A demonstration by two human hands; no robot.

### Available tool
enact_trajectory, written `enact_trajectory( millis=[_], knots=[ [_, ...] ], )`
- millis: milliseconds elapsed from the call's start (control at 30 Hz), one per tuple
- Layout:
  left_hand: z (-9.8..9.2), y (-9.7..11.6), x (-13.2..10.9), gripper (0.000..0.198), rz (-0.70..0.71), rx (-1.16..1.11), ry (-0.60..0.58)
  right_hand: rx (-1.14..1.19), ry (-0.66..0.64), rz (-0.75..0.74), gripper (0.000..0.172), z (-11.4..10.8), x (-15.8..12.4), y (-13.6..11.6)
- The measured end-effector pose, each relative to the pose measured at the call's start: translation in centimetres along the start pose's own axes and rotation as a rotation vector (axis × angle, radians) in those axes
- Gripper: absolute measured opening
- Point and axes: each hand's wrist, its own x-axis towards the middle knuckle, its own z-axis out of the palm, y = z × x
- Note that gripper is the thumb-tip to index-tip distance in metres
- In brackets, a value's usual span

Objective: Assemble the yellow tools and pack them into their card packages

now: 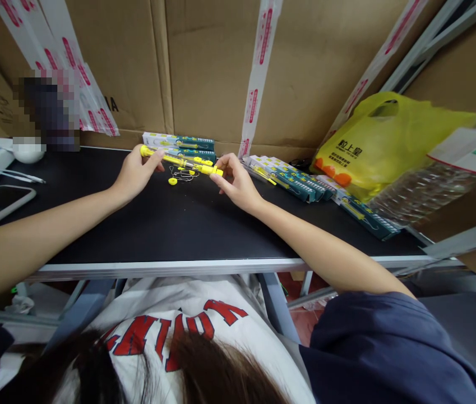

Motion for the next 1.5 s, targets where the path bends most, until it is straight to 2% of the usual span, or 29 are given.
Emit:
enact_trajectory(
  millis=[333,500,767,1033,1133,1267,1500],
  knots=[
    [-0.1,0.4,-0.2,0.032,-0.032,0.072,0.011,-0.063,0.054,-0.048,0.047,0.0,0.0,0.3],
    [-0.1,1.0,-0.4,0.031,-0.066,0.1,-0.004,-0.035,0.027,-0.06,0.042,0.2,-0.1,0.6],
    [0.1,0.7,-0.4,0.029,-0.047,0.063,-0.01,0.012,-0.002,-0.087,0.04,0.4,-0.1,1.6],
    [0.2,0.7,-0.3,0.028,-0.067,0.016,-0.024,0.057,-0.068,-0.018,0.04,0.1,-0.4,2.0],
    [0.1,0.8,-0.3,0.028,-0.071,0.022,-0.016,-0.028,-0.01,-0.047,0.038,-0.1,-0.3,1.4],
    [0.1,0.9,-0.3,0.029,-0.072,0.032,-0.021,-0.224,0.135,-0.173,0.039,-0.2,-0.1,0.4],
    [0.2,0.8,-0.3,0.029,-0.073,0.029,-0.032,-0.21,0.12,-0.184,0.041,0.0,0.1,1.2]
  ],
)
